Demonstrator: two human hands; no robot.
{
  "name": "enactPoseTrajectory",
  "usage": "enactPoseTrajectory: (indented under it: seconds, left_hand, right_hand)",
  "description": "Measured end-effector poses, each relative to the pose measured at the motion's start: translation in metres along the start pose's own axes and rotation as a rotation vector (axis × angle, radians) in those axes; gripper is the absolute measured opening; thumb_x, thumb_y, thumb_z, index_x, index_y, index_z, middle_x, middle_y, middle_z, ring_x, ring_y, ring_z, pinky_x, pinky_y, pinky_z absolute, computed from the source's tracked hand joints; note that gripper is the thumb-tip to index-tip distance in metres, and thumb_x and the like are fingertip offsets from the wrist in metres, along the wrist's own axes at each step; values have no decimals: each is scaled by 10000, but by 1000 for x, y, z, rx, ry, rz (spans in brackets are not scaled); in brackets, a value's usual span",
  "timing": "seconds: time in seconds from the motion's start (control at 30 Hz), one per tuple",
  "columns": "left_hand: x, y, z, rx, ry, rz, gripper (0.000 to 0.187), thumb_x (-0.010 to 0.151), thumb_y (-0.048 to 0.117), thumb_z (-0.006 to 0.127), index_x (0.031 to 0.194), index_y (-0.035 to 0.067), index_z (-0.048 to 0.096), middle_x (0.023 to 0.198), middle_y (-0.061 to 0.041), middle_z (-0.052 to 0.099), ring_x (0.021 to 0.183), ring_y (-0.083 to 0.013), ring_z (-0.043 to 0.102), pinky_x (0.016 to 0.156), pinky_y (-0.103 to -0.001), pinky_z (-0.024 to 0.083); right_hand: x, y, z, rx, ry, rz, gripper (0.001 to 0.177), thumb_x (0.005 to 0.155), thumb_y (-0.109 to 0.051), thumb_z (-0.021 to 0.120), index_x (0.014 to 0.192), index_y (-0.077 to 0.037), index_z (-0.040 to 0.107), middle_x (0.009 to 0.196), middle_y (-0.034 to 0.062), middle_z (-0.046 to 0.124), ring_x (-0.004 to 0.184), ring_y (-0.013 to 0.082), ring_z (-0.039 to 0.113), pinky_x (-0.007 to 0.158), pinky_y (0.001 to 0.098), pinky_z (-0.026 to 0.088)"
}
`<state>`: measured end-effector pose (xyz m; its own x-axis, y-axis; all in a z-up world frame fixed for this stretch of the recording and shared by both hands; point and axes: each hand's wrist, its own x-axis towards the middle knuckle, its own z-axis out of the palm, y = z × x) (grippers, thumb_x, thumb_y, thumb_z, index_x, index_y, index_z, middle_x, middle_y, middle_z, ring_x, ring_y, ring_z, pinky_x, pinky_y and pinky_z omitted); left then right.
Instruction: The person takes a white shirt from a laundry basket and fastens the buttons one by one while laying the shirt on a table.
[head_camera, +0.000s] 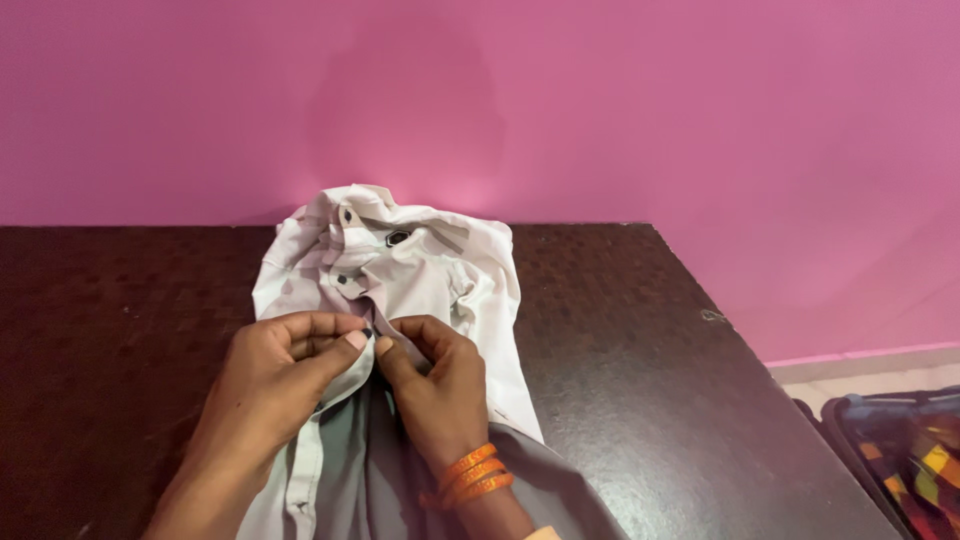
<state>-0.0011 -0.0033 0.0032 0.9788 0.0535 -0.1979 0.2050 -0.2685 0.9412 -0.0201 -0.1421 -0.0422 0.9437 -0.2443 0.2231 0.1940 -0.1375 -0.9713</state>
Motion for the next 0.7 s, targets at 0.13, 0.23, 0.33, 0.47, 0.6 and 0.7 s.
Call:
enactPoseTrajectory:
  seconds: [0.13, 0.23, 0.33, 0.47, 0.6, 0.7]
  left_hand:
    - [-1, -1, 2, -15, 6, 26, 275, 873, 171, 780, 1086, -3, 777, 801, -116, 779, 672, -127, 666, 596, -243, 508]
    - [0, -2, 3, -27, 1, 39, 284, 864, 176, 786, 1082, -6, 779, 800, -116, 780, 667, -123, 671, 592, -247, 512]
    - [2, -6, 1, -71, -14, 97, 296, 834, 149, 770, 1077, -20, 778, 812, -113, 792, 680, -111, 687, 606, -232, 523]
    - [1, -7, 4, 41, 23, 23, 295, 881, 199, 784, 1100, 3, 778, 822, -132, 790, 674, -151, 664, 597, -266, 501]
    - [5, -10, 3, -40, -8, 81, 301, 861, 165, 775, 1083, -38, 770, 840, -135, 801, 714, -141, 715, 647, -242, 553]
    - [7, -15, 3, -39, 1, 66, 300, 868, 159, 772, 1084, -50, 775, 854, -138, 797, 724, -146, 701, 657, -249, 536]
  right_hand:
    - [2, 8, -2, 49, -20, -9, 207, 878, -153, 718, 995, 13, 759, 832, 34, 771, 728, 58, 649, 689, 244, 544]
    - [3, 11, -1, 60, -26, -39, 220, 872, -155, 727, 1008, 16, 756, 851, 34, 772, 757, 61, 662, 714, 245, 552]
    - [4, 10, 0, -13, -14, -26, 245, 853, -175, 740, 1020, 4, 754, 853, 32, 779, 751, 71, 681, 708, 251, 559]
    - [-1, 6, -2, 0, 8, -68, 242, 856, -175, 750, 1008, 13, 759, 863, 64, 789, 771, 83, 686, 736, 262, 563]
    - [-4, -2, 0, -80, 40, -60, 233, 841, -181, 749, 999, -11, 778, 838, 85, 804, 746, 108, 730, 720, 268, 575]
    - [-7, -6, -1, -96, 38, -65, 236, 844, -186, 740, 1008, -21, 783, 854, 93, 805, 754, 122, 748, 731, 268, 577]
